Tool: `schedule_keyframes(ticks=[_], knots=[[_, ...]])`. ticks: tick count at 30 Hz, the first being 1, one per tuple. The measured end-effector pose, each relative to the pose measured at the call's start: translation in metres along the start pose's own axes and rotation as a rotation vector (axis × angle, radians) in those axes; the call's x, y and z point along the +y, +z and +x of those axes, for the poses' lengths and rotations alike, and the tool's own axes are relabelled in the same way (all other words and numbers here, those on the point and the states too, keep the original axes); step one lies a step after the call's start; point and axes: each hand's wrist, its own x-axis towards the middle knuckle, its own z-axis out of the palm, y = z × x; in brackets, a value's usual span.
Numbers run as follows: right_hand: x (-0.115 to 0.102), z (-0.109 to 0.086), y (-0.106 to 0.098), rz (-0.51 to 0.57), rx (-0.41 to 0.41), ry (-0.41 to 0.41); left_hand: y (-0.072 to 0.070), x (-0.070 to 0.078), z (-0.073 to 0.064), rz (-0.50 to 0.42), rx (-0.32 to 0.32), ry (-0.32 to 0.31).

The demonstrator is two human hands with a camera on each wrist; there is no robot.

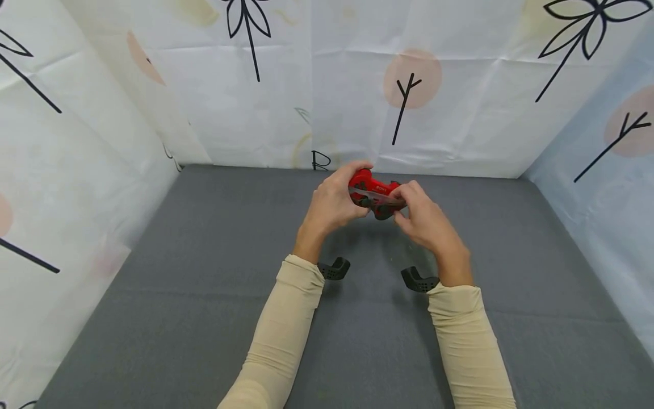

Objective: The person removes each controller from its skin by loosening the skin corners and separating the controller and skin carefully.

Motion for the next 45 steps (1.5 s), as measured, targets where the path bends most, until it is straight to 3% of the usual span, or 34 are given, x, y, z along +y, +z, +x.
schedule_keyframes(ticks=[4,8,11,15,18,21,24,29,32,35,41,45], knots=[[-0.002,0.001,0.006,-0.046,0.164,-0.022,0.0,-0.002,0.0,-0.045,-0.015,-0.026],[-0.002,0.002,0.016,-0.077,0.408,-0.018,0.001,-0.001,0.001,-0.154,-0.057,-0.098],[-0.003,0.005,0.02,-0.102,0.615,-0.068,0.0,0.004,0.002,-0.249,-0.106,-0.147],[-0.008,0.009,0.018,-0.128,0.83,-0.11,-0.005,0.014,0.003,-0.295,-0.119,-0.134],[-0.011,0.012,0.019,-0.085,0.899,-0.096,-0.005,0.02,0.004,-0.269,-0.104,-0.103],[-0.011,0.012,0.023,0.005,0.912,-0.045,-0.002,0.022,0.005,-0.214,-0.09,-0.074],[-0.009,0.011,0.027,0.056,0.873,0.054,0.002,0.023,0.005,-0.133,-0.064,-0.047],[-0.01,0.009,0.03,0.068,0.684,0.305,0.008,0.019,0.005,-0.03,-0.04,-0.039],[-0.01,0.009,0.031,0.076,0.581,0.411,0.01,0.016,0.005,-0.015,-0.048,-0.043],[-0.008,0.01,0.032,0.093,0.562,0.441,0.011,0.014,0.006,-0.012,-0.054,-0.031],[-0.002,0.014,0.033,0.129,0.652,0.423,0.009,0.014,0.007,-0.007,-0.04,0.007],[0.0,0.015,0.032,0.136,0.671,0.447,0.009,0.015,0.006,-0.008,-0.035,0.03]])
